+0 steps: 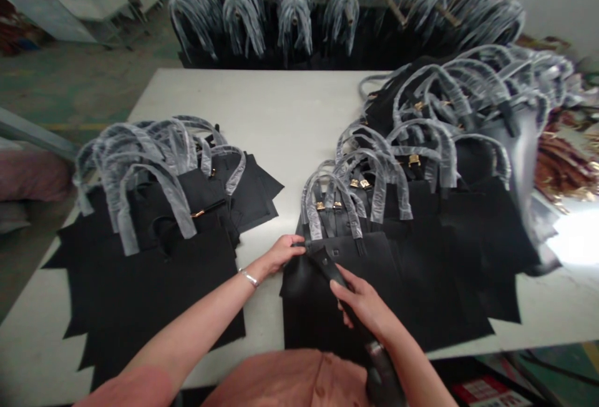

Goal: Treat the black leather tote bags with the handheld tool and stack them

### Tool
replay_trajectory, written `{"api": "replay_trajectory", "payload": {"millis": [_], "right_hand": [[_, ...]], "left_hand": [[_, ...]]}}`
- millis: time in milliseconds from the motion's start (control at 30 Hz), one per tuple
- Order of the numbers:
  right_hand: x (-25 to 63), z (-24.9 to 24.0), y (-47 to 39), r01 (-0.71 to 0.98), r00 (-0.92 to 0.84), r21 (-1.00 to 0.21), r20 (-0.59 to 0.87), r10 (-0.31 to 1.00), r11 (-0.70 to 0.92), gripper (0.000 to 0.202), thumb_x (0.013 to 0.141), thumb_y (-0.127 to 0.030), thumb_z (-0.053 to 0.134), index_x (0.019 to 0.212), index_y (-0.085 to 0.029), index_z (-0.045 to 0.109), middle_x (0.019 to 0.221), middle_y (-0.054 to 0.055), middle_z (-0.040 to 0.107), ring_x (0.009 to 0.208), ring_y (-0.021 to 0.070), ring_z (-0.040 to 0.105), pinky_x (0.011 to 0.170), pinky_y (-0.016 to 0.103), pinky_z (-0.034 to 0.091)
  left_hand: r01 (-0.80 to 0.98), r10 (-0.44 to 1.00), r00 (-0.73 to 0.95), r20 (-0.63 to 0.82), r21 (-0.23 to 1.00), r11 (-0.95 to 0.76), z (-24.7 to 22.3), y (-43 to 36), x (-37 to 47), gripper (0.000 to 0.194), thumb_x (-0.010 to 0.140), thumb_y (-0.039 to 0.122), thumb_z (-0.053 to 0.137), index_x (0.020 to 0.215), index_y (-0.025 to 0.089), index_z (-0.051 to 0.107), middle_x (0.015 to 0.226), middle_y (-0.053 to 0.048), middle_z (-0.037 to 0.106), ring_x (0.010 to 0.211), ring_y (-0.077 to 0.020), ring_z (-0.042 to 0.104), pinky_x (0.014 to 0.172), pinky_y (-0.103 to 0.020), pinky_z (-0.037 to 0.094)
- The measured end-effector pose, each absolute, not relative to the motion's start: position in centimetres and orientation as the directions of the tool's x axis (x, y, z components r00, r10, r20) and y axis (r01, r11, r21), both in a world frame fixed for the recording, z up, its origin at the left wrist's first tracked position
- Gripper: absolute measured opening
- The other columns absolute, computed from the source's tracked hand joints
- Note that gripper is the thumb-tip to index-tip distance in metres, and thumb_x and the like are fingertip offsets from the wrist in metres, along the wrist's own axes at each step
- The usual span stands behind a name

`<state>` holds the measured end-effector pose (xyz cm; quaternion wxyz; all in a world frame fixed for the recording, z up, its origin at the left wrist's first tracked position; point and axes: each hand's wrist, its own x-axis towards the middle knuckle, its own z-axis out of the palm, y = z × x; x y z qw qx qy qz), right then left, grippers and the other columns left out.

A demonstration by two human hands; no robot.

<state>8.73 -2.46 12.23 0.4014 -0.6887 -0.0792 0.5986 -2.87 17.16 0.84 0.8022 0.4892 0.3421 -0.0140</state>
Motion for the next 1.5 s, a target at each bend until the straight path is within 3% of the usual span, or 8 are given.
{"api": "replay_trajectory", "payload": {"millis": [233, 433, 600, 867, 967, 1100, 1333, 1500], "right_hand": [[9.3, 11.8, -1.0, -0.336, 0.408, -0.705, -0.707, 0.578, -0.625, 0.065, 0.084, -0.045, 0.060, 0.142, -0.024, 0.041, 0.056, -0.007, 0.054, 0.038, 0.0092, 0.051, 0.037, 0.019, 0.041], [9.3, 12.1, -0.4, -0.243, 0.294, -0.702, -0.711, 0.639, -0.669, 0.065, 0.081, -0.045, 0.065, 0.139, -0.022, 0.048, 0.056, -0.006, 0.056, 0.038, 0.0100, 0.052, 0.036, 0.021, 0.040], [9.8, 12.1, 0.8, -0.230, 0.447, -0.734, -0.663, 0.601, -0.639, 0.069, 0.084, -0.045, 0.059, 0.146, -0.022, 0.037, 0.059, -0.007, 0.054, 0.041, 0.0095, 0.052, 0.040, 0.021, 0.042], [9.5, 12.3, -1.5, -0.186, 0.239, -0.704, -0.709, 0.664, -0.685, 0.069, 0.081, -0.049, 0.063, 0.142, -0.023, 0.044, 0.059, -0.007, 0.054, 0.040, 0.0086, 0.050, 0.038, 0.020, 0.039], [9.2, 11.9, 0.2, -0.188, 0.388, -0.740, -0.660, 0.644, -0.646, 0.069, 0.081, -0.047, 0.063, 0.143, -0.023, 0.042, 0.060, -0.006, 0.056, 0.041, 0.0098, 0.051, 0.040, 0.021, 0.042], [10.3, 12.0, 0.2, -0.236, 0.498, -0.746, -0.643, 0.582, -0.623, 0.072, 0.082, -0.048, 0.062, 0.145, -0.022, 0.037, 0.059, -0.007, 0.053, 0.042, 0.0106, 0.051, 0.041, 0.022, 0.042], [10.2, 11.7, -4.4, -0.178, 0.408, -0.691, -0.700, 0.587, -0.701, 0.074, 0.083, -0.051, 0.061, 0.146, -0.022, 0.036, 0.062, -0.007, 0.053, 0.044, 0.0108, 0.052, 0.043, 0.023, 0.043], [8.7, 12.5, -3.7, -0.028, 0.325, -0.678, -0.701, 0.635, -0.734, 0.070, 0.083, -0.050, 0.061, 0.145, -0.023, 0.039, 0.064, -0.005, 0.057, 0.048, 0.0117, 0.055, 0.046, 0.023, 0.044]], "left_hand": [[0.345, 0.355, 0.741, -0.570, 0.777, 0.527, 0.3, 17.2, -2.8, 0.035, 0.066, 0.015, 0.075, 0.099, 0.013, 0.063, 0.078, -0.002, 0.065, 0.062, -0.0122, 0.057, 0.064, -0.024, 0.043], [0.280, 0.342, 0.800, -0.493, 0.811, 0.514, 0.8, 17.4, -3.0, 0.034, 0.062, 0.009, 0.071, 0.095, 0.013, 0.066, 0.087, -0.003, 0.067, 0.073, -0.0131, 0.058, 0.070, -0.023, 0.043], [0.265, 0.277, 0.840, -0.465, 0.800, 0.538, 1.3, 17.6, -3.2, 0.044, 0.059, 0.008, 0.067, 0.103, 0.013, 0.066, 0.093, -0.006, 0.068, 0.075, -0.0153, 0.061, 0.069, -0.024, 0.045], [0.258, 0.232, 0.865, -0.445, 0.790, 0.556, 1.6, 17.9, -3.4, 0.048, 0.056, 0.006, 0.062, 0.103, 0.013, 0.067, 0.092, -0.004, 0.068, 0.076, -0.0152, 0.060, 0.070, -0.023, 0.044], [0.277, 0.237, 0.852, -0.468, 0.785, 0.554, 1.6, 17.9, -3.4, 0.048, 0.054, 0.004, 0.063, 0.101, 0.013, 0.067, 0.094, -0.005, 0.068, 0.075, -0.0140, 0.059, 0.068, -0.023, 0.043], [0.304, 0.278, 0.808, -0.519, 0.772, 0.558, 1.3, 17.9, -3.4, 0.050, 0.056, 0.006, 0.064, 0.105, 0.013, 0.065, 0.090, -0.005, 0.067, 0.068, -0.0131, 0.058, 0.064, -0.023, 0.043], [0.249, 0.417, 0.733, -0.537, 0.783, 0.570, 0.9, 17.8, -5.8, 0.044, 0.058, 0.016, 0.078, 0.100, 0.013, 0.065, 0.090, -0.005, 0.066, 0.072, -0.0133, 0.060, 0.066, -0.023, 0.044], [0.157, 0.542, 0.661, -0.520, 0.801, 0.577, 0.9, 15.5, -8.6, 0.048, 0.062, 0.031, 0.081, 0.102, 0.011, 0.063, 0.089, -0.007, 0.068, 0.073, -0.0158, 0.063, 0.069, -0.026, 0.048]]}}
